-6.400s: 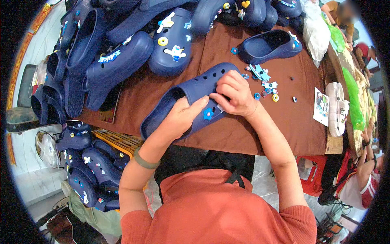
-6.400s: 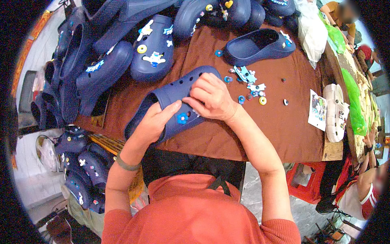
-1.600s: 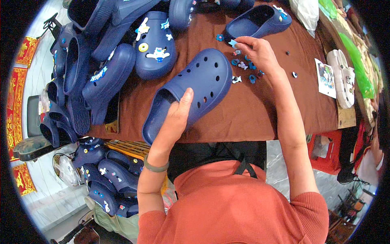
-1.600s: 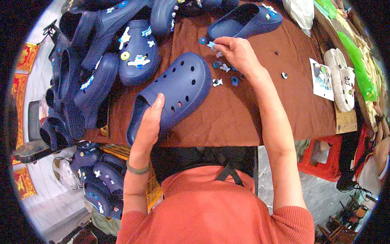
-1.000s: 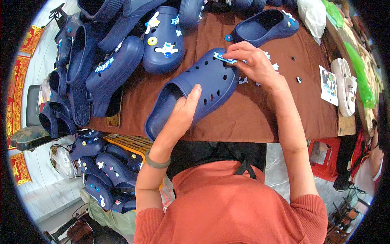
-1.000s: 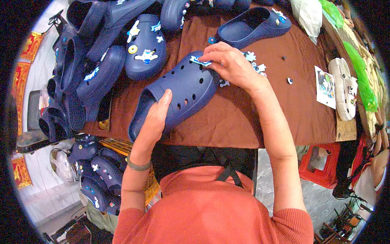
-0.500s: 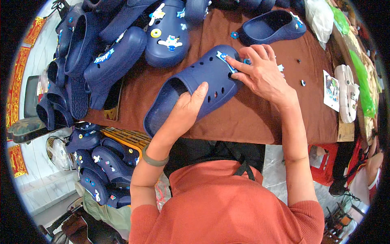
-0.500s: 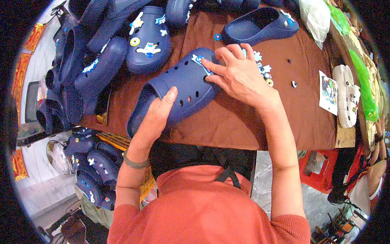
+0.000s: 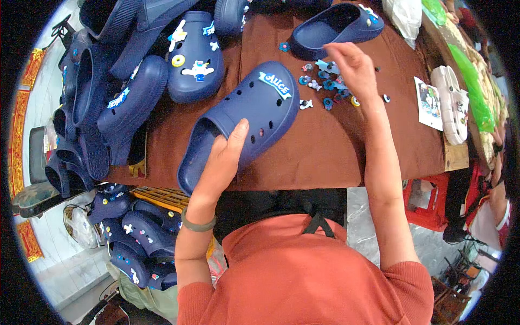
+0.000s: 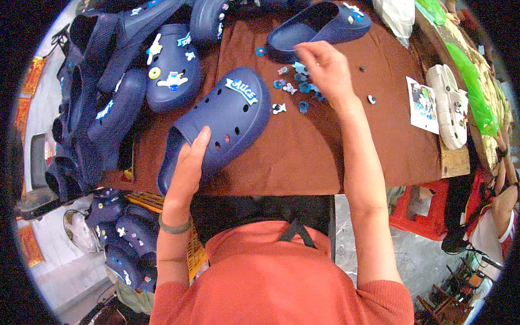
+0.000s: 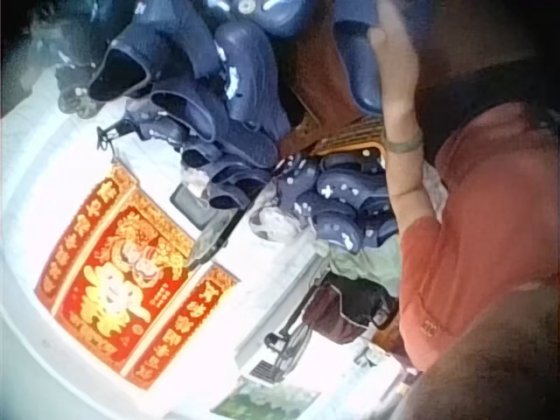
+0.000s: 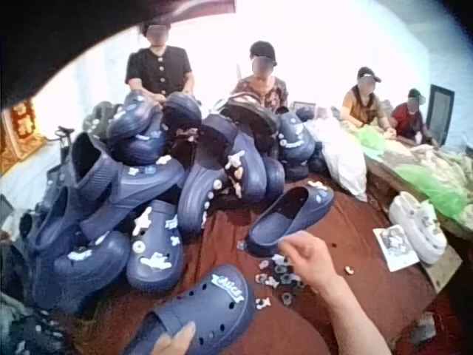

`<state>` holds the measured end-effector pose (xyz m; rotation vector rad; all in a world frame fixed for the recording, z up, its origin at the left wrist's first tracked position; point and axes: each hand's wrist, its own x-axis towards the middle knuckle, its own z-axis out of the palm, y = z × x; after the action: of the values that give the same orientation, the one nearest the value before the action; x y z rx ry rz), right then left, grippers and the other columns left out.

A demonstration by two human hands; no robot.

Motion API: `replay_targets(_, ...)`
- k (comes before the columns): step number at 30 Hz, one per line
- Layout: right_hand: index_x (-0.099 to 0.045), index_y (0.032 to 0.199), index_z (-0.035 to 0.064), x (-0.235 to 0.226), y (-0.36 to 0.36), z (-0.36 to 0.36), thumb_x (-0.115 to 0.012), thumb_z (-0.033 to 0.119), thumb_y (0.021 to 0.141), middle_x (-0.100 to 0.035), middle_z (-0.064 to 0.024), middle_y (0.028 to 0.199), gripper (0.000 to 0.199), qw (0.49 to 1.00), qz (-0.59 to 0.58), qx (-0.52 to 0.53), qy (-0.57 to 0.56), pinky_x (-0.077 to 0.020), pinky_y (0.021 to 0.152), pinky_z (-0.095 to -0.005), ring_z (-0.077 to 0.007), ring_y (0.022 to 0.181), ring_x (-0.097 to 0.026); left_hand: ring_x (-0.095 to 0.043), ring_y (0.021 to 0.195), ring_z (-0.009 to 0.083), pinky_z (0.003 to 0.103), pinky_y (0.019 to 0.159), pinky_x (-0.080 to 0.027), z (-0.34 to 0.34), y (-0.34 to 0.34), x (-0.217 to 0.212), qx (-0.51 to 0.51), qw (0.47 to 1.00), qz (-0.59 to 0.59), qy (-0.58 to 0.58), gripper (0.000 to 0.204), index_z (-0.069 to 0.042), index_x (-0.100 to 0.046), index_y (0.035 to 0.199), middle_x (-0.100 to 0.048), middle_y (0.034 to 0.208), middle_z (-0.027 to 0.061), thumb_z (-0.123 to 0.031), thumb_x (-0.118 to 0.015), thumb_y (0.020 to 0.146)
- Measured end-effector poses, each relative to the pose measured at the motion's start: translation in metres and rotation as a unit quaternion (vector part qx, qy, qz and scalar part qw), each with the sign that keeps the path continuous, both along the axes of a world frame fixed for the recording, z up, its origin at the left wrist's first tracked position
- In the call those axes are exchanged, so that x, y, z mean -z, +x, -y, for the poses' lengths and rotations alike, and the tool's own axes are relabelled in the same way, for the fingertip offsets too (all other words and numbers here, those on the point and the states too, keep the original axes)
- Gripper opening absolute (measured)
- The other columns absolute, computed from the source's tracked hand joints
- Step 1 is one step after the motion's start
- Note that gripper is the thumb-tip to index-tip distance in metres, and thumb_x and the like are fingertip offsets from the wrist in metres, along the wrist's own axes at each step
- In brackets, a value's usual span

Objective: Manually attaching decorative charms and labels to rubber clog-style shoes.

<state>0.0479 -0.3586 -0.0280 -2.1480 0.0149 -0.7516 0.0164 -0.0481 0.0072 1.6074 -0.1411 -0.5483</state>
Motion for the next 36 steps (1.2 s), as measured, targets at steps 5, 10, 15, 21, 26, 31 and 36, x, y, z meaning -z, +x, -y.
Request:
replay_targets(5,-0.071,0.094,0.0061,0.003,-0.004,0.028,-0.066,0.024,0.084,-0.071,-0.0115,0.088,0.021,0.981,-0.113,0.157,0.014,-0.0514,0.074,-0.0322,-0.0213,0.082,-0.069,-0.057,0.103,0.0189,0.032,0.091,-0.043,-0.001,0.0,-0.001,0.008,1.0,0.029,-0.001,0.048,0.007,-0.056,0.117,-0.062,0.111,0.0121,-0.035,-0.044,0.099)
replay_targets(10,-0.072,0.092,0.0069,0.01,-0.002,0.027,-0.068,0.022,0.081,-0.069,-0.0118,0.09,0.019,0.981,-0.154,0.066,-0.102,-0.0511,0.076,-0.0339,-0.0226,0.085,-0.067,-0.055,0.107,0.0183,0.032,0.095,-0.041,-0.004,0.001,-0.001,0.028,0.999,0.02,0.018,0.05,0.003,-0.051,0.125,-0.058,0.118,0.0111,-0.039,-0.048,0.097)
replay_targets(15,-0.072,0.088,0.0083,0.004,-0.006,0.02,-0.071,0.02,0.076,-0.069,-0.0105,0.089,0.017,0.983,-0.166,-0.044,-0.058,-0.0511,0.076,-0.0359,-0.0269,0.082,-0.066,-0.058,0.102,0.0187,0.031,0.09,-0.043,0.0,-0.001,-0.002,0.008,0.999,0.04,-0.007,0.049,0.007,-0.057,0.115,-0.062,0.109,0.0123,-0.037,-0.045,0.099)
replay_targets(21,-0.069,0.096,0.0042,-0.004,-0.011,-0.005,-0.074,0.017,0.071,-0.066,-0.0105,0.095,0.028,0.936,-0.16,-0.131,-0.284,-0.0397,0.093,-0.0412,-0.0298,0.101,-0.057,-0.058,0.101,0.0202,0.032,0.091,-0.042,-0.004,0.0,0.003,0.004,0.999,0.031,0.014,0.049,0.007,-0.057,0.116,-0.063,0.109,0.0136,-0.038,-0.046,0.099)
replay_targets(26,-0.069,0.098,0.0097,0.002,-0.007,-0.001,-0.074,0.023,0.073,-0.065,-0.0089,0.088,0.029,0.941,-0.143,-0.143,-0.272,-0.0413,0.084,-0.0399,-0.0267,0.09,-0.061,-0.059,0.101,0.0219,0.033,0.091,-0.043,-0.001,0.001,0.007,0.004,0.999,0.034,-0.006,0.049,0.006,-0.057,0.117,-0.063,0.109,0.0148,-0.037,-0.045,0.099)
replay_targets(31,-0.071,0.088,0.007,-0.028,-0.015,-0.031,-0.074,0.015,0.076,-0.069,-0.0072,0.083,0.014,0.969,-0.201,-0.137,0.045,-0.0489,0.074,-0.0309,-0.0128,0.082,-0.063,-0.06,0.1,0.0239,0.033,0.091,-0.044,-0.016,0.005,0.038,0.022,0.985,0.161,0.06,0.052,0.007,-0.056,0.118,-0.063,0.109,0.0156,-0.039,-0.041,0.1)
replay_targets(36,-0.071,0.084,0.0085,-0.041,-0.025,-0.066,-0.076,0.019,0.074,-0.069,-0.0023,0.082,0.015,0.932,-0.044,-0.348,-0.091,-0.0425,0.078,-0.033,-0.0197,0.079,-0.063,-0.061,0.096,0.0225,0.034,0.087,-0.045,-0.003,0.0,-0.002,0.019,0.997,0.068,0.033,0.054,0.007,-0.058,0.115,-0.064,0.103,0.0161,-0.042,-0.04,0.1)
